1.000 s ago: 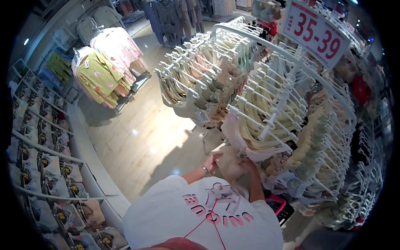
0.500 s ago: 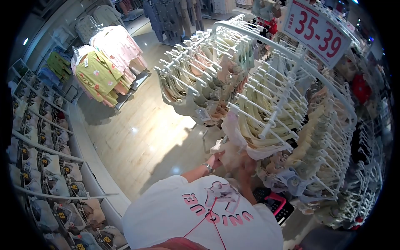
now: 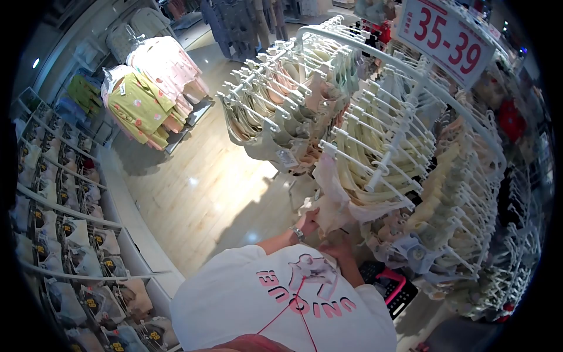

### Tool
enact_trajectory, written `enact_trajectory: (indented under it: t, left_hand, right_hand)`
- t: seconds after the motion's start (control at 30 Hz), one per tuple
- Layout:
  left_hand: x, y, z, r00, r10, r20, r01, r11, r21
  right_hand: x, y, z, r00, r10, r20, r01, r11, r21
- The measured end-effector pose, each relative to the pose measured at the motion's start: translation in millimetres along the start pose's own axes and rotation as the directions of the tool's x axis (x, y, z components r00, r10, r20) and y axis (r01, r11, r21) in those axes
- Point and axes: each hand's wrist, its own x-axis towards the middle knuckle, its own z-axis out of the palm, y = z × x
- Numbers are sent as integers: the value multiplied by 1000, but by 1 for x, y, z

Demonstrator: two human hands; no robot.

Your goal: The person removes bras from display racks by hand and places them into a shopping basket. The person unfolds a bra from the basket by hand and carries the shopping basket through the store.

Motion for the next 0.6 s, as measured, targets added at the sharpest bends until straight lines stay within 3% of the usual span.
enact_trajectory:
  t: [0.1, 0.13, 0.17, 0.23, 0.27, 0.3, 0.37, 0.47, 0.6]
  left_hand:
    - [-23, 0, 26, 998, 12, 59, -13, 1000, 14]
    - [-40, 0, 41, 988, 113, 106, -139, 949, 282]
    - [-58, 1, 54, 964, 196, 180, -262, 812, 521]
    - [-58, 2, 55, 970, 186, 155, -240, 823, 516]
    - [-42, 2, 45, 995, 84, 62, -97, 960, 262]
    - [-27, 2, 34, 999, -43, 0, 43, 999, -25]
    - [-11, -2, 18, 1000, -10, -27, 9, 999, -32]
    - [-18, -2, 22, 996, 81, 45, -79, 996, -44]
    - [-40, 3, 44, 988, 125, 88, -122, 992, -35]
  right_hand:
    - [3, 4, 5, 999, 43, 5, -43, 999, 32]
    - [5, 1, 2, 999, 33, 8, -33, 999, 24]
    - [9, -3, -4, 1000, 10, 5, -10, 1000, 1]
    - [33, -25, -37, 995, -99, 29, 102, 991, -91]
    - [44, -37, -54, 987, -152, 46, 157, 978, -135]
    - [48, -43, -64, 972, -219, 86, 229, 964, -132]
    - [54, -54, -78, 922, -349, 164, 370, 921, -119]
    - [35, -55, -74, 900, -436, -3, 435, 898, -65]
    - [-1, -36, -42, 876, -478, 56, 480, 877, -18]
